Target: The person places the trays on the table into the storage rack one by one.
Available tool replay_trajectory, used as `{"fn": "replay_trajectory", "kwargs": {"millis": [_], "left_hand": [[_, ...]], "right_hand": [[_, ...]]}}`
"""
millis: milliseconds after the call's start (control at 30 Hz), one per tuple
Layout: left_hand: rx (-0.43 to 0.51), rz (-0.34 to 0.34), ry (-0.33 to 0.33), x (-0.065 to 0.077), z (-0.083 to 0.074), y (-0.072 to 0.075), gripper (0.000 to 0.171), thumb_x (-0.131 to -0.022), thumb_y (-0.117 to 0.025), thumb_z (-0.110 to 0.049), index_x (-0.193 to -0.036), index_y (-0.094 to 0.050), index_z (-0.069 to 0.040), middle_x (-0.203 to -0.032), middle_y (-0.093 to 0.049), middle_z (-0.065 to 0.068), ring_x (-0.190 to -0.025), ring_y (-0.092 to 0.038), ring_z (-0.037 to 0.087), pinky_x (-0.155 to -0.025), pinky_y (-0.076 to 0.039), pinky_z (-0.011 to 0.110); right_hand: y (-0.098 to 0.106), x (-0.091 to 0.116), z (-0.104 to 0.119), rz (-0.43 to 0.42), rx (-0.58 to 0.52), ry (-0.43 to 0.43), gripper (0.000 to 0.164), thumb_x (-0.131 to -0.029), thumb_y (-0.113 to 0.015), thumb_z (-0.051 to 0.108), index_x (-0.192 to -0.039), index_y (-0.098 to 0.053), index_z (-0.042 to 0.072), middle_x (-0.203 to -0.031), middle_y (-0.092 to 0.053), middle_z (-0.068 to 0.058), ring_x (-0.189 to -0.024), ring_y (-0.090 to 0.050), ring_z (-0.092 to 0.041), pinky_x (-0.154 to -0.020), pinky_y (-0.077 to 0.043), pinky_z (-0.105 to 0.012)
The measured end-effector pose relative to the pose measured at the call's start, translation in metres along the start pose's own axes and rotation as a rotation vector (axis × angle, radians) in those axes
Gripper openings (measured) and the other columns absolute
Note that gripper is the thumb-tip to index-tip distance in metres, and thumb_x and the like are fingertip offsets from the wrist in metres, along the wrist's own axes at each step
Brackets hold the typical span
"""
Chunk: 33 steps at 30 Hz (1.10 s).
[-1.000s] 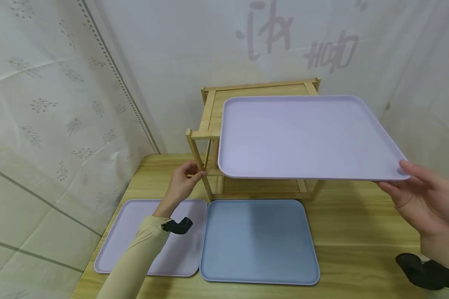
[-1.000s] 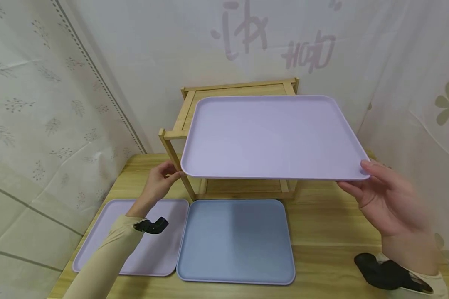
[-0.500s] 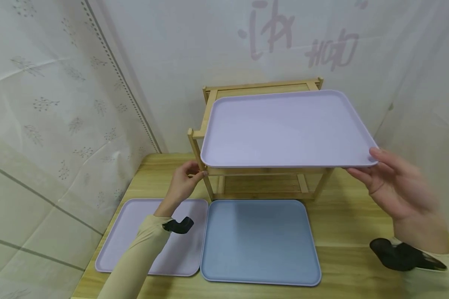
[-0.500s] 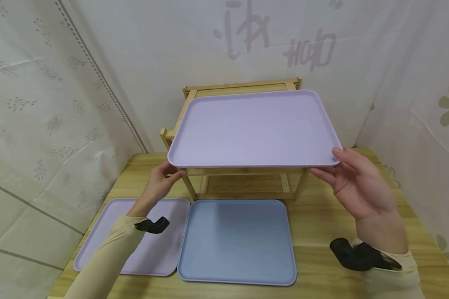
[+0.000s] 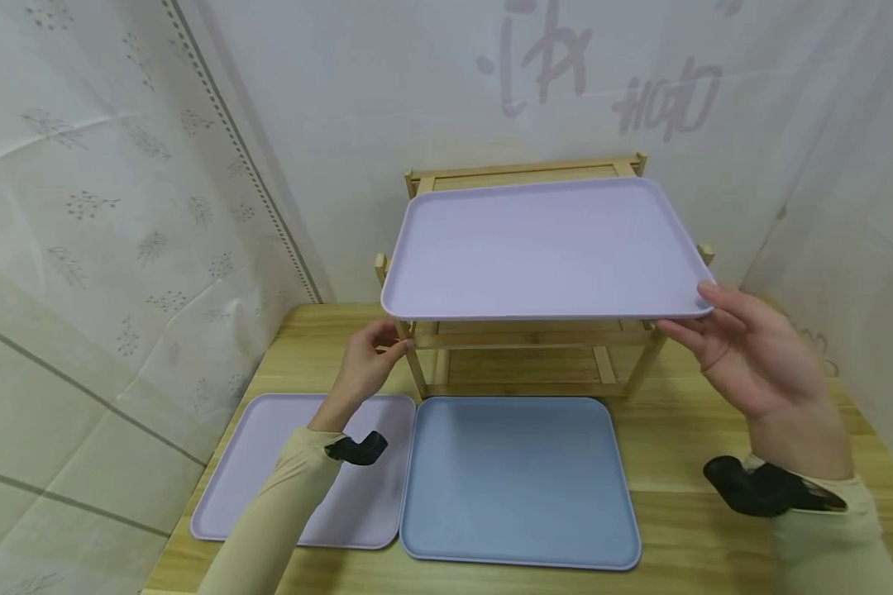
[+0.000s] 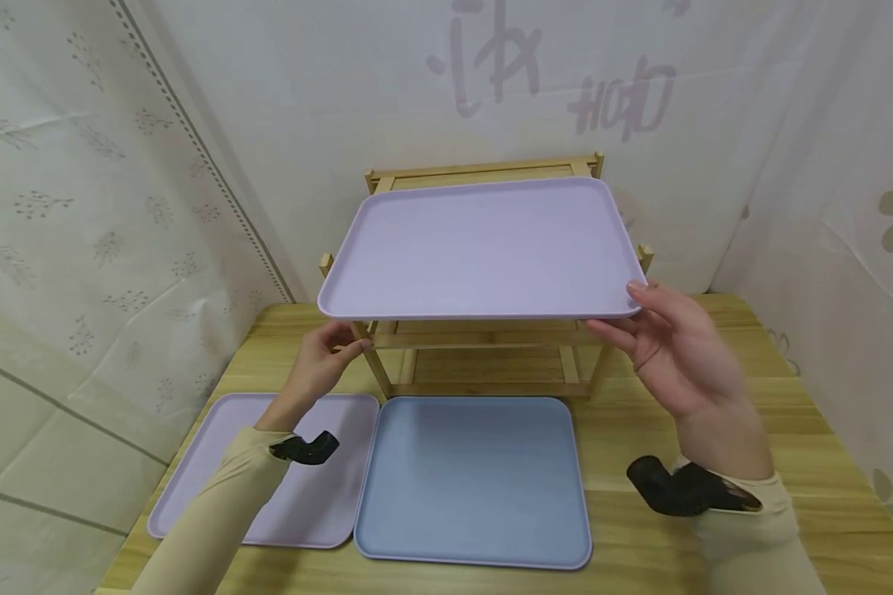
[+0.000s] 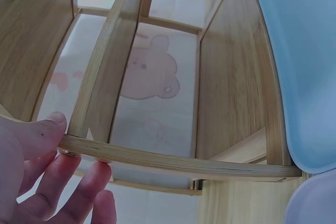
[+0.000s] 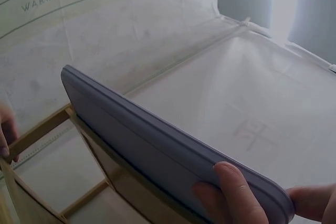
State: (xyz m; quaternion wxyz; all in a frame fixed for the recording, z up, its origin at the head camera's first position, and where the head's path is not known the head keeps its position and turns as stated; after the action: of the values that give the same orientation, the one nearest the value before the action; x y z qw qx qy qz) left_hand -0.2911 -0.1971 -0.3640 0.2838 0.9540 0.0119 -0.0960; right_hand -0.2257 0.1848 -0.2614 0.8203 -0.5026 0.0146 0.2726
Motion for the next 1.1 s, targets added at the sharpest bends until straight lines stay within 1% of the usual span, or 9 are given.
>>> {"fn": "replay_trajectory", "kwargs": {"millis": [267, 433, 533, 633, 667, 767, 867, 1000, 1100], "left_hand": [[0.009, 0.004, -0.007, 0.0, -0.001, -0.001, 0.026, -0.089, -0.069, -0.013, -0.112, -0.065, -0.003, -0.105, -0.067, 0.016, -0.098, -0.063, 0.029, -0.085, -0.052, 0.042], [0.004, 0.002, 0.001, -0.001, -0.001, -0.001, 0.026, -0.089, -0.069, -0.013, -0.112, -0.065, -0.004, -0.105, -0.067, 0.016, -0.097, -0.063, 0.028, -0.085, -0.052, 0.041], [0.005, 0.004, 0.009, 0.0, -0.001, -0.001, 0.026, -0.089, -0.069, -0.013, -0.113, -0.065, -0.004, -0.106, -0.067, 0.015, -0.098, -0.063, 0.028, -0.085, -0.052, 0.041], [0.0, 0.005, 0.008, 0.0, -0.001, -0.001, 0.026, -0.089, -0.068, -0.012, -0.113, -0.065, -0.003, -0.106, -0.067, 0.016, -0.098, -0.063, 0.028, -0.085, -0.052, 0.041], [0.001, 0.005, 0.007, 0.0, -0.001, 0.0, 0.026, -0.089, -0.068, -0.013, -0.113, -0.065, -0.003, -0.106, -0.067, 0.016, -0.098, -0.062, 0.028, -0.085, -0.052, 0.042], [-0.001, 0.004, 0.007, 0.001, 0.0, 0.0, 0.026, -0.089, -0.068, -0.014, -0.112, -0.065, -0.003, -0.106, -0.067, 0.016, -0.098, -0.062, 0.029, -0.085, -0.051, 0.042], [0.004, 0.007, 0.017, 0.001, 0.0, -0.001, 0.025, -0.089, -0.068, -0.015, -0.112, -0.065, -0.004, -0.107, -0.067, 0.015, -0.098, -0.062, 0.029, -0.086, -0.051, 0.042], [0.007, 0.003, 0.021, 0.002, 0.0, -0.001, 0.025, -0.089, -0.068, -0.014, -0.112, -0.065, -0.004, -0.108, -0.066, 0.016, -0.099, -0.062, 0.029, -0.086, -0.051, 0.043], [0.008, -0.002, 0.024, 0.002, 0.0, -0.001, 0.025, -0.089, -0.068, -0.014, -0.112, -0.065, -0.003, -0.108, -0.066, 0.016, -0.099, -0.062, 0.03, -0.087, -0.052, 0.044]], "right_hand": [[0.006, -0.005, 0.001, -0.02, -0.032, 0.005, 0.044, -0.105, -0.02, 0.003, -0.146, -0.036, -0.001, -0.137, -0.053, -0.021, -0.119, -0.058, -0.038, -0.095, -0.049, -0.044], [0.005, -0.006, 0.009, 0.035, 0.11, 0.072, 0.043, -0.104, -0.021, -0.002, -0.143, -0.037, -0.007, -0.137, -0.053, -0.021, -0.117, -0.06, -0.037, -0.096, -0.048, -0.042], [0.007, -0.002, 0.02, -0.016, 0.37, 0.223, 0.039, -0.098, -0.032, -0.013, -0.135, -0.043, -0.007, -0.132, -0.052, -0.019, -0.108, -0.066, -0.03, -0.089, -0.054, -0.038], [0.008, 0.007, 0.034, -0.173, 0.751, 0.415, 0.033, -0.089, -0.05, -0.019, -0.12, -0.052, -0.007, -0.131, -0.049, -0.015, -0.102, -0.064, -0.021, -0.08, -0.057, -0.028], [0.005, 0.01, 0.038, -0.245, 0.921, 0.467, 0.031, -0.086, -0.057, -0.018, -0.115, -0.054, -0.008, -0.131, -0.047, -0.012, -0.103, -0.062, -0.019, -0.08, -0.056, -0.023], [-0.004, 0.018, 0.044, -0.412, 1.33, 0.579, 0.022, -0.08, -0.07, -0.011, -0.099, -0.059, -0.012, -0.129, -0.047, -0.003, -0.112, -0.052, -0.016, -0.086, -0.049, -0.013], [-0.013, 0.021, 0.044, -0.506, 1.624, 0.634, 0.023, -0.076, -0.078, -0.002, -0.089, -0.06, -0.01, -0.125, -0.05, 0.005, -0.119, -0.044, -0.011, -0.093, -0.035, -0.015], [-0.018, 0.02, 0.044, -0.521, 1.762, 0.687, 0.024, -0.072, -0.083, 0.004, -0.083, -0.063, -0.005, -0.123, -0.061, -0.01, -0.118, -0.041, -0.001, -0.094, -0.024, -0.026], [-0.019, 0.016, 0.045, -0.503, 1.803, 0.727, 0.027, -0.072, -0.084, 0.007, -0.082, -0.063, -0.005, -0.123, -0.062, -0.023, -0.117, -0.045, -0.009, -0.096, -0.021, -0.029]]}}
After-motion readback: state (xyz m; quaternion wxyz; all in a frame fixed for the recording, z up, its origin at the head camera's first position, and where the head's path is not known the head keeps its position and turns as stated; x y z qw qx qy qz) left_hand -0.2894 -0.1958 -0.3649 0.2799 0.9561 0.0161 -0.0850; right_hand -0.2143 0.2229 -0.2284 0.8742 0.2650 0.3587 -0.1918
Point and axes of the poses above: each hand's wrist, its own x-axis away from the middle knuckle, its own y-axis out of the back of the hand, z = x × y, the point moved 10 cm from there along -x, towards the middle knuckle
